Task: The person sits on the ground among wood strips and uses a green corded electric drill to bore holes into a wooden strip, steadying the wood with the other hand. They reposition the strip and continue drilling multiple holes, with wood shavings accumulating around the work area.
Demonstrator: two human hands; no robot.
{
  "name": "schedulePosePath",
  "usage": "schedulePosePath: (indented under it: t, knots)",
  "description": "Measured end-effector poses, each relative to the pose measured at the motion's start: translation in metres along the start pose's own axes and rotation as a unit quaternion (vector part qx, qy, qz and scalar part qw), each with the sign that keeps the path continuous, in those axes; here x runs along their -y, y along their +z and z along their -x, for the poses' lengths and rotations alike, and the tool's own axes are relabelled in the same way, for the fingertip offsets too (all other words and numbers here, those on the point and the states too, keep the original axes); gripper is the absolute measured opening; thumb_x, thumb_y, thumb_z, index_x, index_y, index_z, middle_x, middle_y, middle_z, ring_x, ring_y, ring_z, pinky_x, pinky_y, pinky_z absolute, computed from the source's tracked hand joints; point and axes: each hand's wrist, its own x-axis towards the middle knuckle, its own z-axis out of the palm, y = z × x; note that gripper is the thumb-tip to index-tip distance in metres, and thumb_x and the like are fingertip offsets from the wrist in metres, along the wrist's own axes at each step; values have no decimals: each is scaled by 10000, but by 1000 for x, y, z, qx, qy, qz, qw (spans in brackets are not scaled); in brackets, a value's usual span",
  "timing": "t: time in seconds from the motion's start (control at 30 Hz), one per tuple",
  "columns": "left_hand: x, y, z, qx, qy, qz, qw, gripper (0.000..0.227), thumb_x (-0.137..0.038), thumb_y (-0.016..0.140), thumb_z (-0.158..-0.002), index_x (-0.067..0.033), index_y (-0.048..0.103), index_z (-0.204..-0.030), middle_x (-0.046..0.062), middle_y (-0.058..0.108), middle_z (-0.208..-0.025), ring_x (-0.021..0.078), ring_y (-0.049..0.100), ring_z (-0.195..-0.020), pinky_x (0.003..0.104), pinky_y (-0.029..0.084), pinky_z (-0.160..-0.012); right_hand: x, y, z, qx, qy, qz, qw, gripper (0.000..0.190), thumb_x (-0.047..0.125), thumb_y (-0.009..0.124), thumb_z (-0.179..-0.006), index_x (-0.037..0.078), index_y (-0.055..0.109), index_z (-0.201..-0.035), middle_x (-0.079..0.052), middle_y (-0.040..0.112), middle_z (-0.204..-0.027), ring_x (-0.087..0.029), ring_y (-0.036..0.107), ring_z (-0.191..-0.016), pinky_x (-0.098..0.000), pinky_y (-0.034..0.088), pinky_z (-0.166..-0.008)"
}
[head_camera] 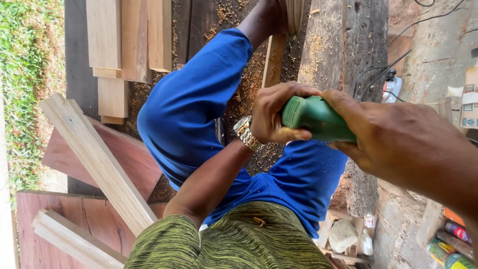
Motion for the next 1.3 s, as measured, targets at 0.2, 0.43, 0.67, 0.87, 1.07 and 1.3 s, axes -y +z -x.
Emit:
schedulePosePath:
  t: [0.2,0.43,0.67,0.87,1.07,1.3]
  knots:
    - [-41,0,-30,47,-11,-10,999,849,-744,742,-803,-83,642,-1327,85,740,-1204,223,766,-1098,333,622,-994,-17,5,31,-45,14,-62,997,816,427,718,-829,221,421,-1561,-76,769,-1020,-195,783,-742,-341,642,-641]
    - [6,-18,-51,-103,-117,81,984,624,-561,416,-1064,-81,583,-1427,95,713,-1329,178,733,-1100,340,605,-939,-38,37,72,-329,-66,-261,905,778,88,780,-694,-3,512,-1419,-228,701,-1128,-323,730,-975,-416,561,-859]
    - [140,44,66,220,-203,-460,836,604,-127,439,-968,86,301,-1516,312,208,-1583,404,290,-1455,535,387,-1116,-56,67,80,-322,-35,-259,910,812,50,789,-684,-10,498,-1440,-228,692,-1142,-327,716,-1024,-426,544,-947]
    - [44,34,95,429,-220,-488,728,384,-120,432,-1030,180,601,-1199,369,312,-1576,490,445,-1362,475,567,-879,-51,70,74,-348,-52,-266,898,791,26,773,-677,-30,502,-1418,-262,673,-1177,-352,701,-1055,-423,540,-927]
    - [-17,-20,43,43,-274,-145,950,409,-438,658,-958,-127,723,-1216,90,793,-984,132,769,-735,295,618,-645,-28,42,62,-286,-39,-222,931,788,155,805,-728,52,533,-1461,-199,742,-992,-270,763,-840,-379,592,-750]
    - [-41,-21,-11,94,-24,-24,995,756,-668,656,-994,-137,493,-1507,135,659,-1421,251,699,-1291,381,585,-1104,-13,22,50,-211,1,-68,975,805,398,826,-767,141,532,-1470,-150,775,-864,-237,761,-624,-369,613,-571]
